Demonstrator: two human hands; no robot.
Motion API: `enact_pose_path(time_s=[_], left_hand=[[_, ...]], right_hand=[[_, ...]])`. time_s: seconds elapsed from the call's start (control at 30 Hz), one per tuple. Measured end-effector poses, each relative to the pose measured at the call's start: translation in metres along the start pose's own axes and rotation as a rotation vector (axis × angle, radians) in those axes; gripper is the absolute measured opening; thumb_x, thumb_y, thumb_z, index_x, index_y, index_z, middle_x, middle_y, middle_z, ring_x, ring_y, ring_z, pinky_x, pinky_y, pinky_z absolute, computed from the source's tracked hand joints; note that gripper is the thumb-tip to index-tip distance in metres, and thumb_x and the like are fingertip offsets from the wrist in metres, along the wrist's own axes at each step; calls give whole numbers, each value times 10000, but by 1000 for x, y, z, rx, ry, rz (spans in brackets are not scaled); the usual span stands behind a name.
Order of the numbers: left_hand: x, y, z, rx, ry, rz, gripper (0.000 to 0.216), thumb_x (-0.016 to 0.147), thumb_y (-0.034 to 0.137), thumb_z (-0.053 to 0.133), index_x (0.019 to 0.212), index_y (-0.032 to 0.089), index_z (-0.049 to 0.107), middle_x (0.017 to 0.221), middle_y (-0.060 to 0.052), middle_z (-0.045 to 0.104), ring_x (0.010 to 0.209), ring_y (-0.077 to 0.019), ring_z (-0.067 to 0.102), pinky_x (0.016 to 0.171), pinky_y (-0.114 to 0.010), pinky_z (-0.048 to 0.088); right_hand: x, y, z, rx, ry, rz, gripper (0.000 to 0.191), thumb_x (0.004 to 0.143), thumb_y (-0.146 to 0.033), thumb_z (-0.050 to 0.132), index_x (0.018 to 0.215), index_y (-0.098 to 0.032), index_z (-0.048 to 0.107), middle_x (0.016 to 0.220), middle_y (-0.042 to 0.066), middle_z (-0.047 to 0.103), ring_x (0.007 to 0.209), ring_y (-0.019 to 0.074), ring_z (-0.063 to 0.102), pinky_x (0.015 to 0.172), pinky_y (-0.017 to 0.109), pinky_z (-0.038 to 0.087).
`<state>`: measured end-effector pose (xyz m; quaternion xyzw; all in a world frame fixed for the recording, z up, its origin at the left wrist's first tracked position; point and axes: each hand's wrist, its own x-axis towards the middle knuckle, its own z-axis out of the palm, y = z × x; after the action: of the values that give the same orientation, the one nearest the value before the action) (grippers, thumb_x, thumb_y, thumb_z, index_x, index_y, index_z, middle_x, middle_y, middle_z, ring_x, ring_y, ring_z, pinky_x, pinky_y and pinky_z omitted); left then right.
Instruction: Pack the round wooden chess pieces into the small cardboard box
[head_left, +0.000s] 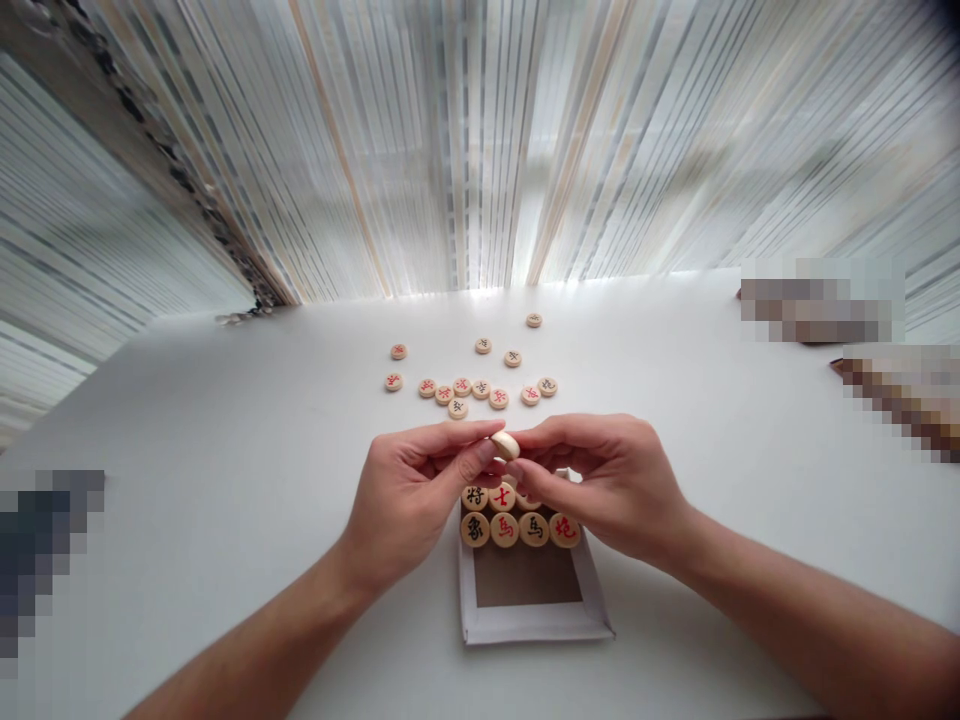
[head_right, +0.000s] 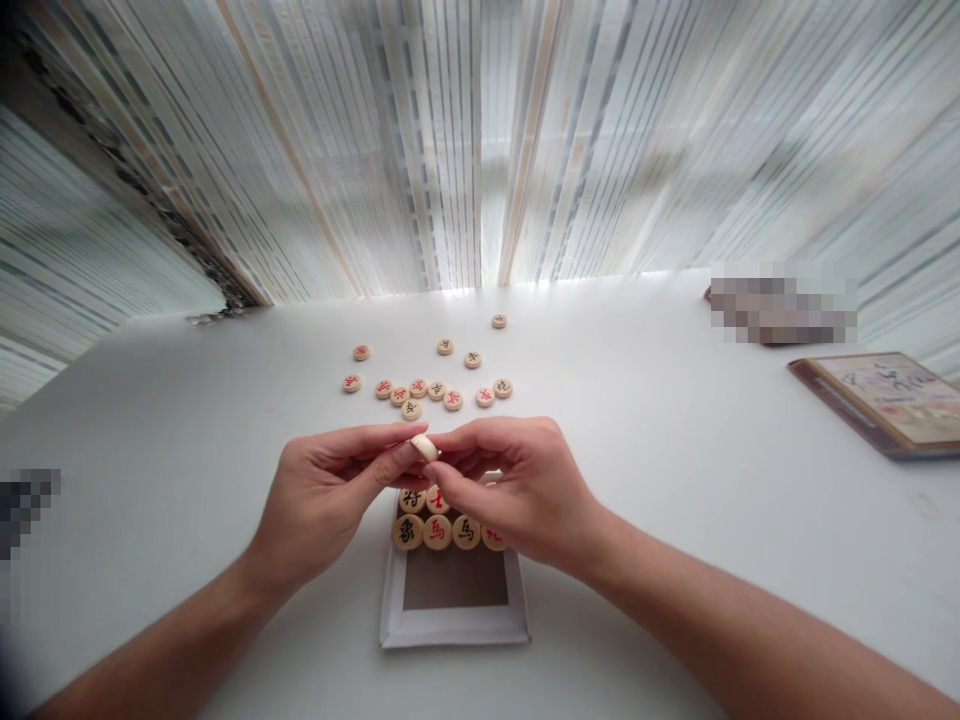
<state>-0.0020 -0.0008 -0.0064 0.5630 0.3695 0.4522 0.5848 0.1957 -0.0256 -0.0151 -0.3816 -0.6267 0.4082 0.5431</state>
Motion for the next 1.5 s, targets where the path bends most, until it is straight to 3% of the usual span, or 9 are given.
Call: enact_pose_path(time_s=[0.13, 0.27, 0.37, 0.67, 0.83, 0.97, 1.1, 1.3, 1.5], left_hand=[[1, 2, -2, -13, -38, -34, 250, 913, 322, 864, 1105, 163, 878, 947, -94, 881, 891, -271, 864, 853, -358, 734], [1, 5, -1, -32, -65, -88, 307, 888, 295, 888, 1152, 141, 863, 930, -105, 879, 889, -282, 864, 887, -385, 729], [0, 4, -1, -76, -89, -108, 316, 903, 281, 874, 1186, 142, 853, 952, -111, 880, 878, -276, 863, 915, -407, 722], [3, 3, -1, -111, -89, -112, 185, 891, 245, 887, 1056, 163, 868, 907, -77, 877, 831, -189, 849, 798, -238, 707], [4, 5, -4, -90, -55, -176, 253, 836, 317, 937, 943, 122, 816, 854, -81, 864, 778, -195, 839, 787, -262, 712], [2, 3, -3, -146, -1, -229, 370, 820, 334, 953, 1038, 137, 729, 844, -67, 861, 793, -196, 843, 827, -279, 705], [1, 2, 2, -204, 11, -226, 491, 785, 327, 979, 1132, 149, 680, 889, -51, 853, 769, -167, 831, 768, -232, 687], [1, 6, 1, -173, -20, -239, 412, 757, 269, 987, 1020, 155, 691, 859, -3, 798, 754, -148, 805, 752, -232, 679], [0, 7, -4, -47, -119, -252, 292, 880, 302, 880, 1041, 153, 687, 754, -19, 793, 725, -148, 786, 737, -227, 638]], right_hand=[[-1, 2, -1, -282, 44, -272, 63, 912, -158, 812, 945, -192, 853, 795, 70, 832, 635, 172, 763, 563, 260, 647], [0, 3, -3, -374, 35, -383, 47, 931, -179, 819, 951, -214, 843, 836, 63, 806, 629, 151, 740, 576, 255, 641], [0, 4, -4, -393, 45, -393, 72, 956, -191, 800, 1016, -210, 834, 883, 61, 778, 609, 128, 714, 588, 256, 648], [0, 7, -6, -461, 16, -422, 193, 964, -151, 779, 1146, -204, 817, 933, 66, 750, 617, 116, 707, 629, 258, 652], [1, 6, -6, -500, -23, -506, 317, 977, -67, 665, 1206, -237, 805, 979, 83, 767, 749, 156, 743, 670, 279, 654], [0, 4, -4, -561, 47, -469, 216, 968, -81, 704, 1132, -182, 800, 930, 94, 806, 681, 153, 747, 634, 260, 639], [-4, 4, -2, -596, 47, -481, 162, 951, -185, 816, 1112, -187, 800, 908, 82, 825, 628, 144, 745, 606, 238, 633], [-7, 6, -1, -689, 63, -627, 153, 951, -142, 804, 1101, -125, 780, 896, 107, 814, 690, 159, 743, 608, 243, 614], [-3, 7, -2, -592, -50, -607, 203, 967, -109, 705, 1157, -79, 772, 941, 145, 766, 754, 175, 724, 637, 276, 620]])
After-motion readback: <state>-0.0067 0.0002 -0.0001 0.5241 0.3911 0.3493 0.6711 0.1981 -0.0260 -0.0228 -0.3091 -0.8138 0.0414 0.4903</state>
